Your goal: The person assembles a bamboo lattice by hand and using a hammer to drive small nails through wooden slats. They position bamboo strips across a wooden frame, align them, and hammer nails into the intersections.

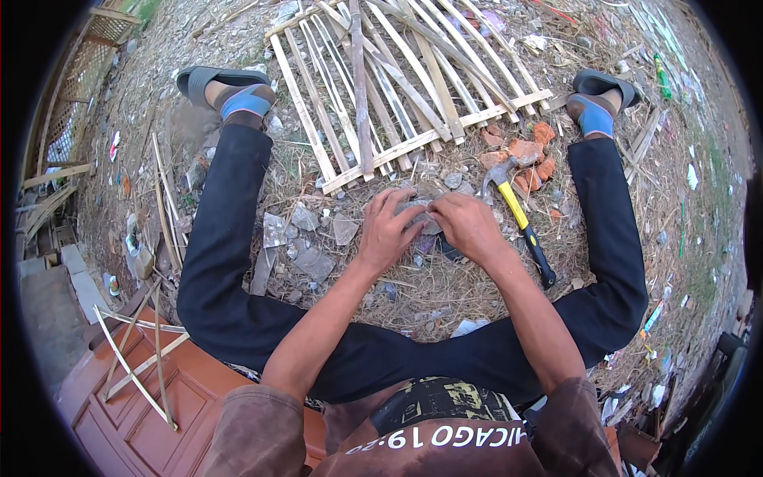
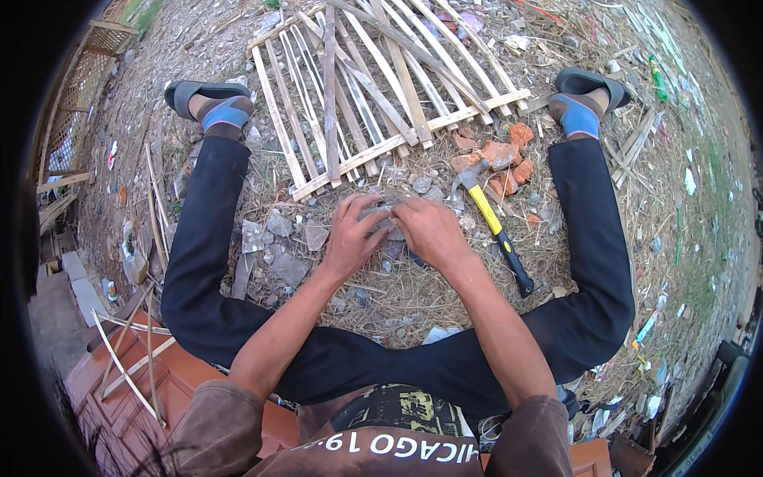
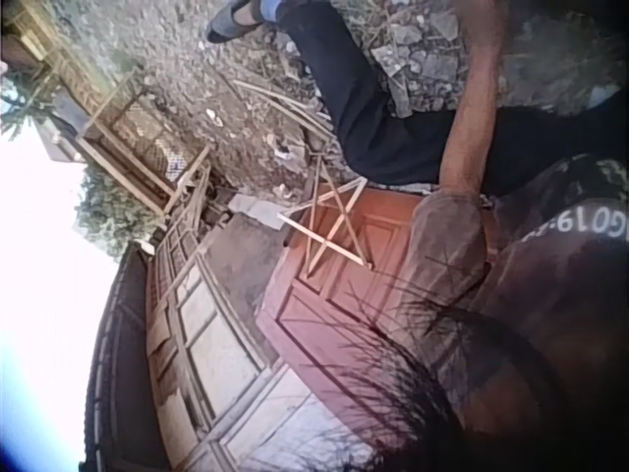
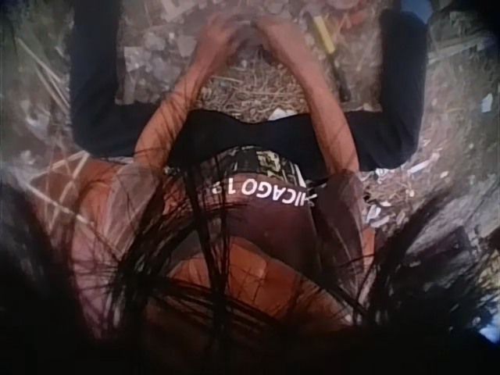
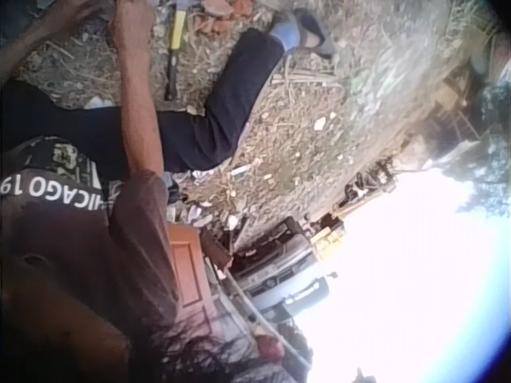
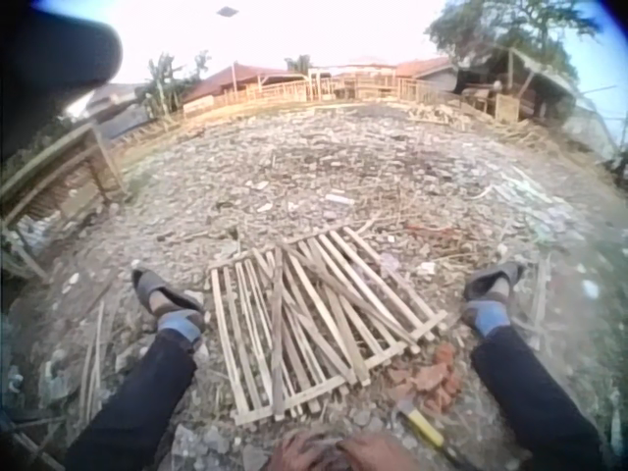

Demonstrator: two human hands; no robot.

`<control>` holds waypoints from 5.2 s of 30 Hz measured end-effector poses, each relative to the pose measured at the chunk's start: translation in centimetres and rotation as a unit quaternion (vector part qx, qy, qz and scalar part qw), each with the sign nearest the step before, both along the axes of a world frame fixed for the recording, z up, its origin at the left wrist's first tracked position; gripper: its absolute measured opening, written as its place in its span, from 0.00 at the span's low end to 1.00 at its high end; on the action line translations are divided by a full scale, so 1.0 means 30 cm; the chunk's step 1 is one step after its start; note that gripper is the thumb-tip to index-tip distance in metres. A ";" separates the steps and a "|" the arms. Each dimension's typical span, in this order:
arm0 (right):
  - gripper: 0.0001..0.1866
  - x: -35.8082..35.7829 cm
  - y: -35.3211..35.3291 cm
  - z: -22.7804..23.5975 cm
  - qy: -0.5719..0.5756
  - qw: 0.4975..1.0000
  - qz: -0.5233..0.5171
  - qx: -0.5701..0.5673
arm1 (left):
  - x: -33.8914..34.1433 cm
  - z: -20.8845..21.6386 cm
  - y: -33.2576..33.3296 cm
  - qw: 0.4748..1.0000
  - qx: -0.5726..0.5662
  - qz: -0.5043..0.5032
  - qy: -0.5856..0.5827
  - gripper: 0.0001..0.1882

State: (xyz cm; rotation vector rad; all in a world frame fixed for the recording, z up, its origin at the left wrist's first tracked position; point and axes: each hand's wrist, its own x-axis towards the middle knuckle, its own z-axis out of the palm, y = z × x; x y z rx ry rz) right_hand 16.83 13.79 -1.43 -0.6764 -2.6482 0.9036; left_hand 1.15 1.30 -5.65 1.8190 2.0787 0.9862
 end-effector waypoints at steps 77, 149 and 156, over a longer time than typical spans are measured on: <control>0.15 0.284 0.893 -0.202 0.169 0.804 -0.464 -0.331 | -0.097 0.032 -0.101 0.831 -0.150 0.305 -0.439 0.11; 0.08 0.377 0.104 0.033 -0.114 0.938 -0.310 -0.102 | -0.149 0.054 -0.071 0.802 -0.247 0.282 -0.465 0.12; 0.16 0.379 0.157 0.023 -0.190 0.938 -0.288 -0.037 | -0.133 0.056 -0.058 0.811 -0.258 0.289 -0.438 0.12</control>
